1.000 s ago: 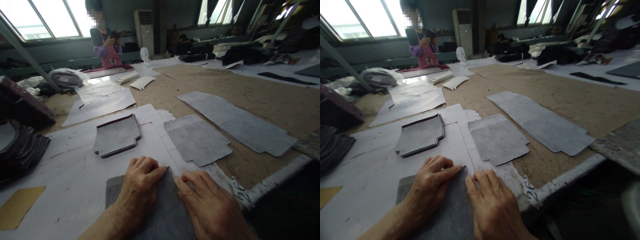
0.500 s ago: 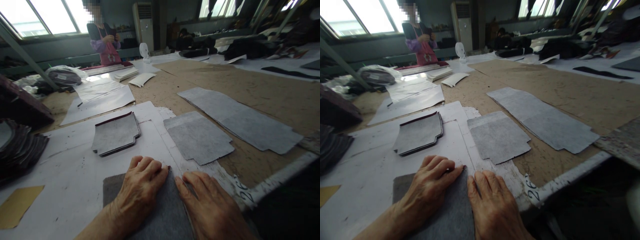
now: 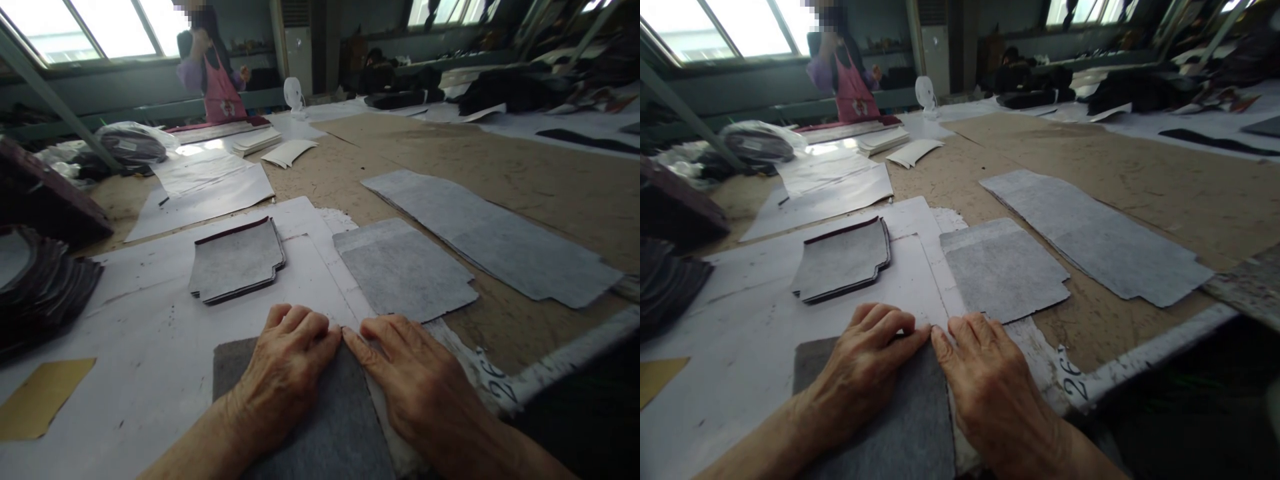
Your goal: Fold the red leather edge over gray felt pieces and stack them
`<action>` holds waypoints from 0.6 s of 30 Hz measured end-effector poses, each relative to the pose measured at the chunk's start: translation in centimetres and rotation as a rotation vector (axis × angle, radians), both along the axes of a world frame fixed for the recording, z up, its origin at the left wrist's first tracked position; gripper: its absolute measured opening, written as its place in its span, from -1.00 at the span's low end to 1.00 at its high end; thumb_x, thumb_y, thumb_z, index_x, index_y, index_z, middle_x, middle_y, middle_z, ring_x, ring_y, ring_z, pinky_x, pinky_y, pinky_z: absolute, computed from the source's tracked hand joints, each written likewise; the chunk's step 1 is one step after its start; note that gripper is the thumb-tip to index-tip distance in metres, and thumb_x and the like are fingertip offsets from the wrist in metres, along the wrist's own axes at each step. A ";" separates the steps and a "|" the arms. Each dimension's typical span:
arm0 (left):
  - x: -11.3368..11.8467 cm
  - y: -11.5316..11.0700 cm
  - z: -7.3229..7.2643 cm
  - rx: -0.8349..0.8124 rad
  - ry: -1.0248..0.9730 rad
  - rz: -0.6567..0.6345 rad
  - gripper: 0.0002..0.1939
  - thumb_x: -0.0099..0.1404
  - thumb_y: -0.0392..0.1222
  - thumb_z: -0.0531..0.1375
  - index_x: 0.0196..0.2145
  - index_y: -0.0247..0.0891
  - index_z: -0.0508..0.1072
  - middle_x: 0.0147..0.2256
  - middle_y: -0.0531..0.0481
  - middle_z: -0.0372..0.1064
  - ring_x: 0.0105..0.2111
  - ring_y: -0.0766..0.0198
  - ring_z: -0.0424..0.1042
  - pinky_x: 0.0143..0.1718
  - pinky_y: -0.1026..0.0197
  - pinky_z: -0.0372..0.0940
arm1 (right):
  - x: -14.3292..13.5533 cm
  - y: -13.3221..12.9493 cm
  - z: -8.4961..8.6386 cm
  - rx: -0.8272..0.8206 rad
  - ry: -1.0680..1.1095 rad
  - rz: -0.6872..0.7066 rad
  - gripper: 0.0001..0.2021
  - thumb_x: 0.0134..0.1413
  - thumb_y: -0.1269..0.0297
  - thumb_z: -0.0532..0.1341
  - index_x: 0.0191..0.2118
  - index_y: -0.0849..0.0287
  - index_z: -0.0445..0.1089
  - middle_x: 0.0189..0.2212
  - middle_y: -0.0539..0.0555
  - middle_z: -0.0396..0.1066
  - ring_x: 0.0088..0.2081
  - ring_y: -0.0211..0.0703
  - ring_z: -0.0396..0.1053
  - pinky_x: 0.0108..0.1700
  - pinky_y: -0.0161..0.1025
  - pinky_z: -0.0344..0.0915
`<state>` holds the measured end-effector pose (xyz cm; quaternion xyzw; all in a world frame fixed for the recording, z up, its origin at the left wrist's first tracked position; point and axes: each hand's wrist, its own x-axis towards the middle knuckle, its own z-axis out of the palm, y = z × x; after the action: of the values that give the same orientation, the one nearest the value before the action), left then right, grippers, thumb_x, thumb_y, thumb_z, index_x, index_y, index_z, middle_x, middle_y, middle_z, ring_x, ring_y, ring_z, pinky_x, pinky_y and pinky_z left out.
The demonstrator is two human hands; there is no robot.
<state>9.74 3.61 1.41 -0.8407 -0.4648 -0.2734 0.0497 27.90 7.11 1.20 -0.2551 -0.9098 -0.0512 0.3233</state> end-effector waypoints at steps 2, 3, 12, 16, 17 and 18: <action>-0.1 0.1 -0.1 0.007 -0.011 0.001 -0.73 0.31 -0.41 -0.05 -0.16 -0.31 0.40 -0.35 -0.06 0.32 -0.34 0.23 0.23 -0.27 0.10 0.13 | 0.0 -0.1 -0.1 0.031 -0.034 -0.003 -0.61 0.12 0.57 -0.13 -0.20 0.32 0.43 -0.36 0.19 0.38 -0.27 -0.06 0.29 -0.28 -0.08 0.31; -0.3 0.2 -0.1 0.005 -0.017 0.002 -0.73 0.30 -0.41 -0.03 -0.16 -0.31 0.40 -0.34 -0.06 0.32 -0.34 0.23 0.23 -0.28 0.10 0.13 | 0.0 -0.2 0.0 0.048 -0.049 -0.007 -0.61 0.14 0.56 -0.14 -0.20 0.33 0.43 -0.36 0.19 0.38 -0.28 -0.06 0.30 -0.29 -0.09 0.31; -3.5 -0.8 1.0 0.051 0.010 -0.023 -0.71 0.26 -0.48 0.00 -0.15 -0.29 0.39 -0.36 -0.05 0.31 -0.40 0.28 0.24 -0.34 0.14 0.16 | 0.0 0.1 0.1 0.029 -0.130 0.011 -0.59 0.20 0.54 -0.18 -0.17 0.31 0.41 -0.29 0.14 0.40 -0.22 -0.08 0.29 -0.22 -0.13 0.26; -4.0 -1.4 0.6 0.037 0.053 -0.080 -0.68 0.27 -0.49 -0.05 -0.06 -0.37 0.32 -0.31 -0.12 0.31 -0.36 0.25 0.23 -0.34 0.14 0.20 | 0.0 -0.1 -0.4 0.081 -0.120 0.080 -0.67 0.17 0.58 -0.10 -0.15 0.41 0.38 -0.09 0.16 0.35 -0.03 0.03 0.20 -0.07 -0.05 0.19; -4.1 -1.5 0.4 0.023 0.070 -0.075 -0.68 0.28 -0.49 -0.06 -0.05 -0.39 0.31 -0.31 -0.13 0.30 -0.36 0.24 0.23 -0.34 0.13 0.21 | -0.1 0.0 -0.4 0.082 -0.121 0.103 -0.68 0.16 0.58 -0.09 -0.16 0.41 0.39 -0.08 0.15 0.35 -0.02 0.03 0.19 -0.05 -0.05 0.17; -4.1 -1.5 0.3 0.012 0.086 -0.066 -0.68 0.28 -0.48 -0.06 -0.05 -0.40 0.30 -0.31 -0.14 0.30 -0.35 0.23 0.23 -0.34 0.12 0.21 | -0.2 0.0 -0.4 0.074 -0.125 0.127 -0.68 0.16 0.59 -0.09 -0.18 0.40 0.39 -0.08 0.14 0.35 -0.02 0.01 0.19 -0.04 -0.05 0.15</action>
<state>5.66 2.12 1.73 -0.8662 -0.4326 -0.2414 0.0653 27.74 7.15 0.77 -0.1811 -0.9400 -0.0801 0.2777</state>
